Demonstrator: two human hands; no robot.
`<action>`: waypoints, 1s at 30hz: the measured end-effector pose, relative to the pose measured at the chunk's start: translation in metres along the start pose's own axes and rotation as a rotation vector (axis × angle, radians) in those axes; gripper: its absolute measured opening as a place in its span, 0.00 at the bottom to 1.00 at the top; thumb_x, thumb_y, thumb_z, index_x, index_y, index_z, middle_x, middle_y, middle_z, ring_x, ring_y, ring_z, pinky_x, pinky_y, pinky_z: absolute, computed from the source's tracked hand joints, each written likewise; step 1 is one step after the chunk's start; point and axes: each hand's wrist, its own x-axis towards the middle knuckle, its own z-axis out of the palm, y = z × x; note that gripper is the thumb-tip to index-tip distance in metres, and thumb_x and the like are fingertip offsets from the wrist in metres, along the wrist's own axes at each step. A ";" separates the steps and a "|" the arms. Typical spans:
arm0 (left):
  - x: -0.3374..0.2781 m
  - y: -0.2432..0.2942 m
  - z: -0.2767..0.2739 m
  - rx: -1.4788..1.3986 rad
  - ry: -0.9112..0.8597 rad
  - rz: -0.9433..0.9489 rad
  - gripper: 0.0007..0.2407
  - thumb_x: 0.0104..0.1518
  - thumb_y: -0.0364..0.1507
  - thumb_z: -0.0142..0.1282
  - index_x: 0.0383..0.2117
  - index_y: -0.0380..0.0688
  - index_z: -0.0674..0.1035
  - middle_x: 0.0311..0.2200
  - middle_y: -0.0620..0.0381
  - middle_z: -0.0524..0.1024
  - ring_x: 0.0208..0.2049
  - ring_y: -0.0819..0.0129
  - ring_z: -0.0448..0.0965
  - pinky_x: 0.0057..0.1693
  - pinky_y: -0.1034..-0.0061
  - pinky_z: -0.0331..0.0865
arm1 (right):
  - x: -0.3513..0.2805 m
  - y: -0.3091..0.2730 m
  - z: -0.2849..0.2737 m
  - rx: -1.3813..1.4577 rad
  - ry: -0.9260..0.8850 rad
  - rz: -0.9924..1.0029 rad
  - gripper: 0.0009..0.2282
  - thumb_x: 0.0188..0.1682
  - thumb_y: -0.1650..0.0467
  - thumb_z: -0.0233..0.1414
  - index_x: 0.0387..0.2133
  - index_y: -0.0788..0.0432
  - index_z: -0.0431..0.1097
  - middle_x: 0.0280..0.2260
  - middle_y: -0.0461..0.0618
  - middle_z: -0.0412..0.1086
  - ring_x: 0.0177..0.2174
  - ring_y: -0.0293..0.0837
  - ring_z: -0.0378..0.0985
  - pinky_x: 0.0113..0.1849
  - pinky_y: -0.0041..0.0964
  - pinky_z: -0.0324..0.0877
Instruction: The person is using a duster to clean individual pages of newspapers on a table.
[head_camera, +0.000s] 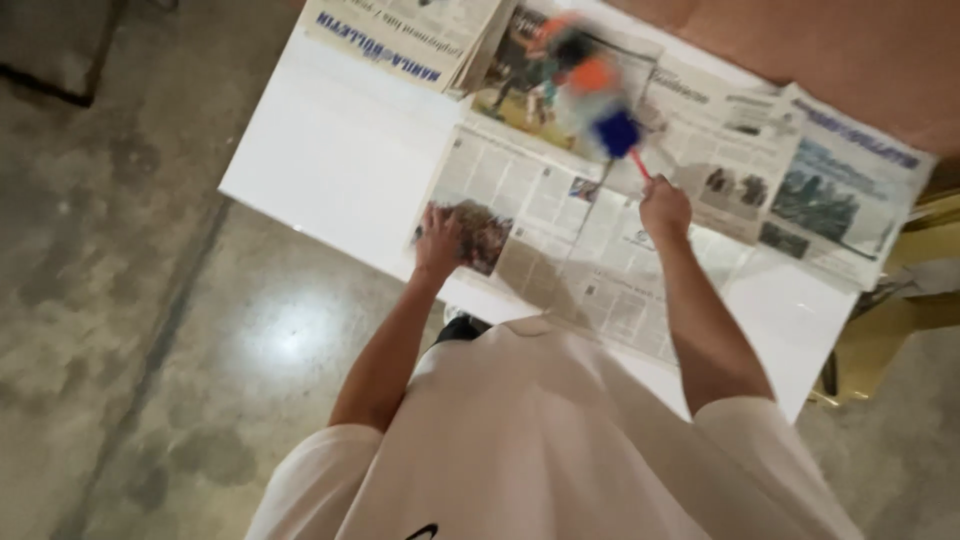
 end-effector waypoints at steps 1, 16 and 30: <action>0.007 0.000 0.006 0.125 -0.040 -0.032 0.51 0.28 0.47 0.80 0.64 0.52 0.60 0.63 0.41 0.56 0.70 0.44 0.52 0.56 0.58 0.78 | -0.002 0.013 0.008 0.126 0.066 0.110 0.10 0.56 0.67 0.41 0.40 0.55 0.71 0.33 0.64 0.77 0.39 0.67 0.81 0.42 0.61 0.75; 0.003 0.143 -0.009 0.184 -0.316 0.585 0.47 0.46 0.53 0.65 0.73 0.67 0.49 0.76 0.58 0.31 0.75 0.40 0.30 0.64 0.22 0.46 | -0.159 0.048 -0.014 0.374 0.279 0.443 0.30 0.53 0.78 0.43 0.67 0.36 0.51 0.48 0.69 0.71 0.39 0.71 0.80 0.42 0.60 0.75; 0.000 0.136 -0.007 0.211 -0.361 0.592 0.48 0.50 0.50 0.67 0.74 0.58 0.45 0.76 0.51 0.30 0.74 0.36 0.31 0.60 0.18 0.49 | -0.279 0.000 0.007 0.562 0.303 0.635 0.28 0.57 0.76 0.44 0.66 0.30 0.53 0.35 0.72 0.75 0.35 0.71 0.79 0.38 0.61 0.73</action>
